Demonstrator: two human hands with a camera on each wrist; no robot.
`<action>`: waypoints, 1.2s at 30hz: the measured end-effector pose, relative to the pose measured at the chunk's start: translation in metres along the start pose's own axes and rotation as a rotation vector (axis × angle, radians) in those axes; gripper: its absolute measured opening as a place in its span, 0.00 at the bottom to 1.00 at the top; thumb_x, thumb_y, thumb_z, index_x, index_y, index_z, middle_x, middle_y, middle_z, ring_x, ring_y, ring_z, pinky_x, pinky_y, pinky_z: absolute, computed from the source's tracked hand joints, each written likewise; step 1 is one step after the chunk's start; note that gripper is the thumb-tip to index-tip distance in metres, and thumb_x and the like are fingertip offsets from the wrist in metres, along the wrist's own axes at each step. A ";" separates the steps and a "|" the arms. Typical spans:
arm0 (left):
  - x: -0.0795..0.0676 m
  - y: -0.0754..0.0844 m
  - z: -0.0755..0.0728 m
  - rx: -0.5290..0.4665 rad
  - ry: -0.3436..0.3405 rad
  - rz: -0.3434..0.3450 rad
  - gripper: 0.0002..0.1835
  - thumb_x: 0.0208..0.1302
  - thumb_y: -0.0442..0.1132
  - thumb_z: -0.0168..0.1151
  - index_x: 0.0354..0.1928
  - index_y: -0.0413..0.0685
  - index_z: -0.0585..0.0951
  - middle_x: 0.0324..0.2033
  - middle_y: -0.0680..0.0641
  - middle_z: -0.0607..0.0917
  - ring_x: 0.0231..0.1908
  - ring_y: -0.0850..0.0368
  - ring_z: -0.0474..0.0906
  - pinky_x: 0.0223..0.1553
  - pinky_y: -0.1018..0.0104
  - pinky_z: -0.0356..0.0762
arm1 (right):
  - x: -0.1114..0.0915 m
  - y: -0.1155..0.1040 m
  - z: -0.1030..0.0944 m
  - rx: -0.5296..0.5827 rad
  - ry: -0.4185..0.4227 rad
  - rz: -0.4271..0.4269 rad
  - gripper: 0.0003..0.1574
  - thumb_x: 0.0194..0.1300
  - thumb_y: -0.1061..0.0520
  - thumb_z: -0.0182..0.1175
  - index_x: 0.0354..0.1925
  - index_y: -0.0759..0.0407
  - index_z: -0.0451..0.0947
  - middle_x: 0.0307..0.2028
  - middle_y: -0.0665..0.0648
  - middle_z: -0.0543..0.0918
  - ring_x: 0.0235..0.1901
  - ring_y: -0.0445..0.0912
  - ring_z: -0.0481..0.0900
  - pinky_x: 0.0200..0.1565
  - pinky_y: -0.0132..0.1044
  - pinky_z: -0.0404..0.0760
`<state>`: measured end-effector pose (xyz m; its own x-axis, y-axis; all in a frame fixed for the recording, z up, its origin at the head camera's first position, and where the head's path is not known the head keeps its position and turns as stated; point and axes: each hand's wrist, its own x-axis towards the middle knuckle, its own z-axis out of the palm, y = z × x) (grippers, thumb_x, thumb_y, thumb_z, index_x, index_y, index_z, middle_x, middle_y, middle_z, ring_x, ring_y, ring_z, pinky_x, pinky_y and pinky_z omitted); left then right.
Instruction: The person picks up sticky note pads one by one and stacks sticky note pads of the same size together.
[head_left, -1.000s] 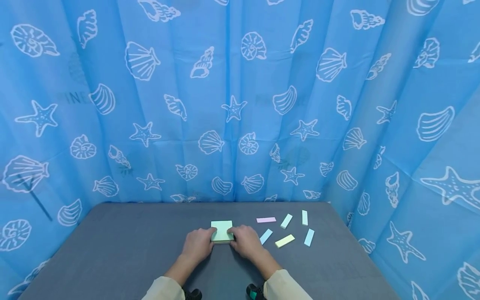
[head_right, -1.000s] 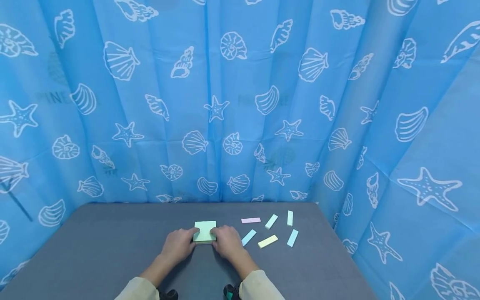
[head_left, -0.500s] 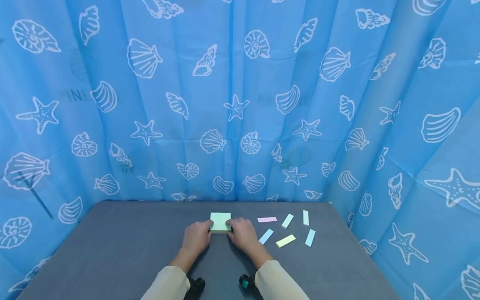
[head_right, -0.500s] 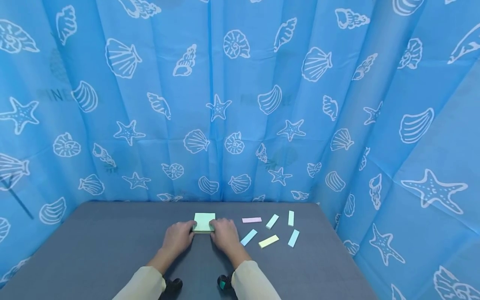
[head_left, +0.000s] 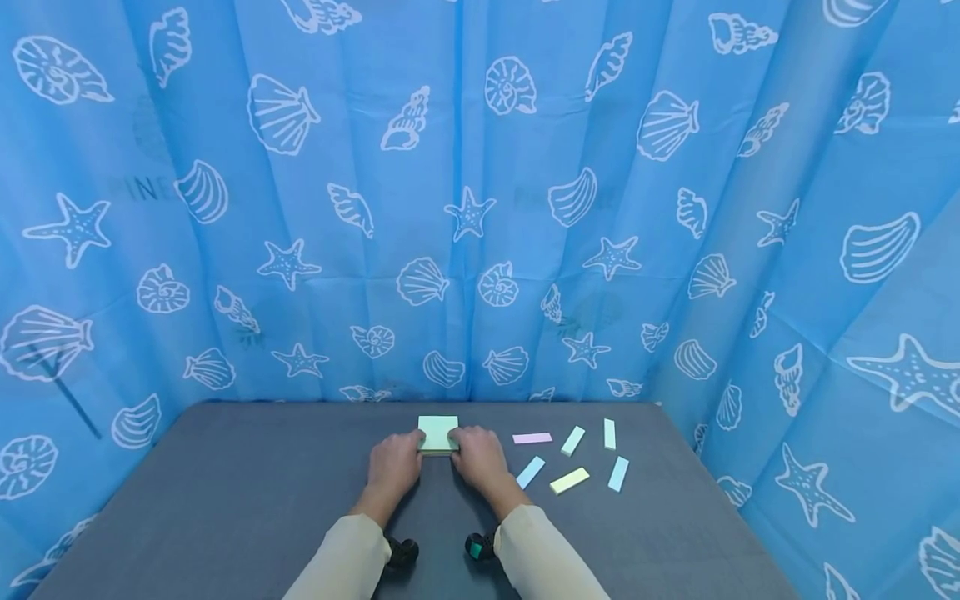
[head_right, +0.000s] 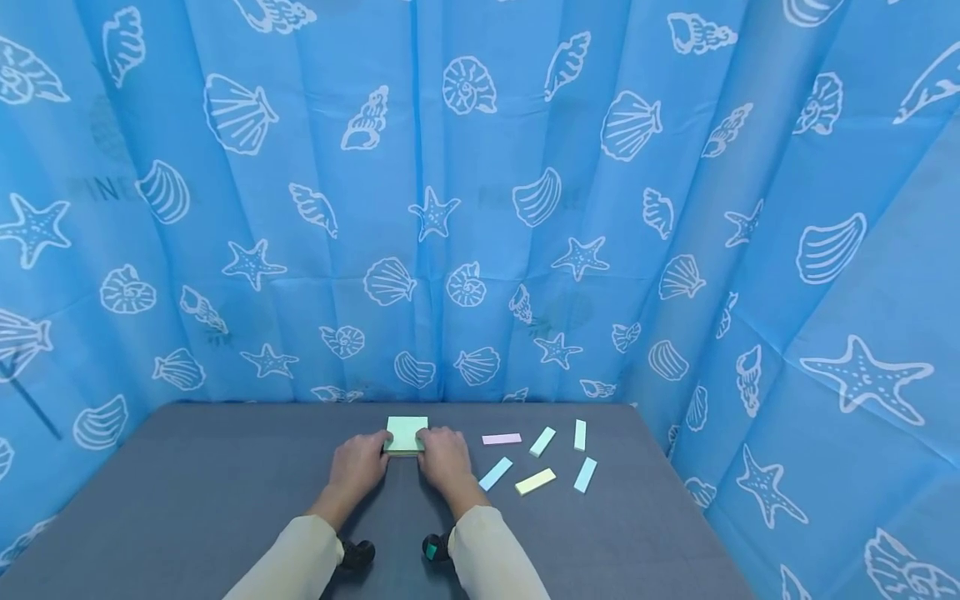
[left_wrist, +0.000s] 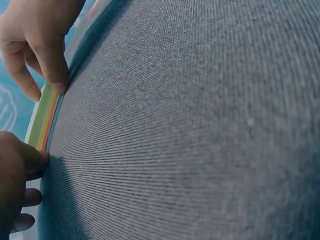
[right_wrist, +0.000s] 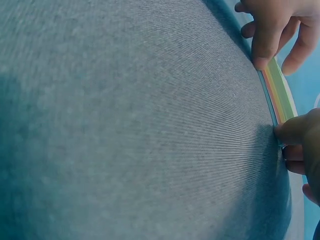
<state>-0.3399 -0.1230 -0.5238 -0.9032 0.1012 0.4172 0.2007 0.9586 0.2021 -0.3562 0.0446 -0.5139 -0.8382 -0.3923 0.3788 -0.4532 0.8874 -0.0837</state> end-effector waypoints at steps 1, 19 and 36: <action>0.000 -0.001 0.000 -0.004 -0.001 0.000 0.13 0.55 0.40 0.73 0.43 0.52 0.86 0.28 0.50 0.86 0.27 0.51 0.81 0.26 0.54 0.77 | 0.001 0.000 0.000 0.004 -0.008 0.007 0.15 0.59 0.54 0.69 0.47 0.51 0.84 0.35 0.51 0.85 0.36 0.47 0.80 0.39 0.45 0.77; -0.009 0.007 -0.011 -0.095 -0.145 -0.087 0.22 0.55 0.48 0.73 0.53 0.56 0.84 0.45 0.49 0.85 0.38 0.50 0.75 0.38 0.49 0.76 | -0.002 0.004 -0.010 0.218 -0.096 0.119 0.21 0.59 0.55 0.69 0.51 0.55 0.81 0.40 0.54 0.82 0.40 0.48 0.77 0.46 0.47 0.77; -0.015 0.004 -0.014 -0.118 -0.209 -0.071 0.30 0.51 0.53 0.75 0.57 0.53 0.81 0.51 0.48 0.82 0.44 0.47 0.74 0.42 0.46 0.74 | -0.054 0.029 -0.036 0.314 -0.045 0.099 0.29 0.57 0.53 0.71 0.56 0.59 0.78 0.51 0.60 0.81 0.51 0.56 0.76 0.51 0.54 0.74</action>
<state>-0.3202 -0.1243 -0.5170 -0.9730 0.0994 0.2084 0.1660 0.9286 0.3318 -0.3131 0.1004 -0.5034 -0.8922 -0.3244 0.3143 -0.4345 0.8065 -0.4010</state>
